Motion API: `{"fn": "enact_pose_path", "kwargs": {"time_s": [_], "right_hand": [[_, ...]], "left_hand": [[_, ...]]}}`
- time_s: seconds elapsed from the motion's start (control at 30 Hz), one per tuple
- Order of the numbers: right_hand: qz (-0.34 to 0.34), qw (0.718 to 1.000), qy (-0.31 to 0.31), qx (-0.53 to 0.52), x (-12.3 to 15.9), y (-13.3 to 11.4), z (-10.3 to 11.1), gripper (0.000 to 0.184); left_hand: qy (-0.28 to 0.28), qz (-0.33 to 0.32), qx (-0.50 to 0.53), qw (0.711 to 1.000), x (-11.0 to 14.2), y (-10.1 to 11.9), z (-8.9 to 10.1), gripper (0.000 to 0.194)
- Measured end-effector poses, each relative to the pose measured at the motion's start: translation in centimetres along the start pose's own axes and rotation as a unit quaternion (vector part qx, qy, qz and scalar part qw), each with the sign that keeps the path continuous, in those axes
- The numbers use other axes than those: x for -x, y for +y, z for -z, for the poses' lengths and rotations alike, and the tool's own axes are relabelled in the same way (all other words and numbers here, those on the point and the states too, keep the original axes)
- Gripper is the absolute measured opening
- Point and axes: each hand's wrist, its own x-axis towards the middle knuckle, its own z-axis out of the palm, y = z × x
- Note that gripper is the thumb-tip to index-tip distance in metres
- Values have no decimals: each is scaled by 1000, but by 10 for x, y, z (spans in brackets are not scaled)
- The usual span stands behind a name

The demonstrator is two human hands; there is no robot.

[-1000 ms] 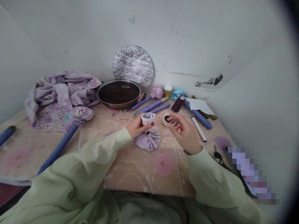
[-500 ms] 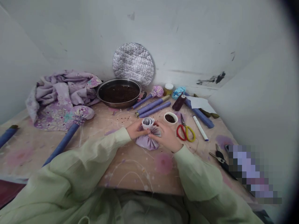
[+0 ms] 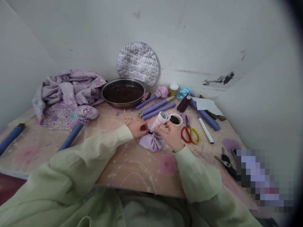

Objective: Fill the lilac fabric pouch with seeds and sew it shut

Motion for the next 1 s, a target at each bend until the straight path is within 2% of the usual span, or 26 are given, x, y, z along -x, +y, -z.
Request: {"fn": "enact_pose_path", "kwargs": {"time_s": [0.17, 0.27, 0.33, 0.47, 0.63, 0.77, 0.9, 1.0], "right_hand": [[-4, 999, 23, -38, -1, 6, 1, 27], [-7, 997, 45, -56, 0, 10, 4, 25], [-11, 994, 69, -78, 1, 13, 7, 26], [-11, 980, 126, -151, 2, 15, 16, 28], [-2, 968, 132, -213, 5, 19, 23, 28], [9, 963, 143, -226, 8, 20, 24, 25], [-4, 961, 161, -225, 9, 22, 24, 24], [-5, 963, 151, -224, 11, 27, 23, 24]], "left_hand": [[-51, 61, -118, 990, -11, 10, 1, 24], [-86, 102, -174, 976, -15, 17, 5, 22], [-90, 113, -184, 972, -16, 21, 10, 20], [-71, 106, -139, 982, -17, 29, 25, 17], [-52, 128, -65, 988, -18, 47, 38, 18], [-7, 136, -11, 991, -22, 48, 27, 19], [25, 117, 11, 993, -26, 33, 11, 18], [40, 112, 11, 993, -25, 21, 9, 17]]}}
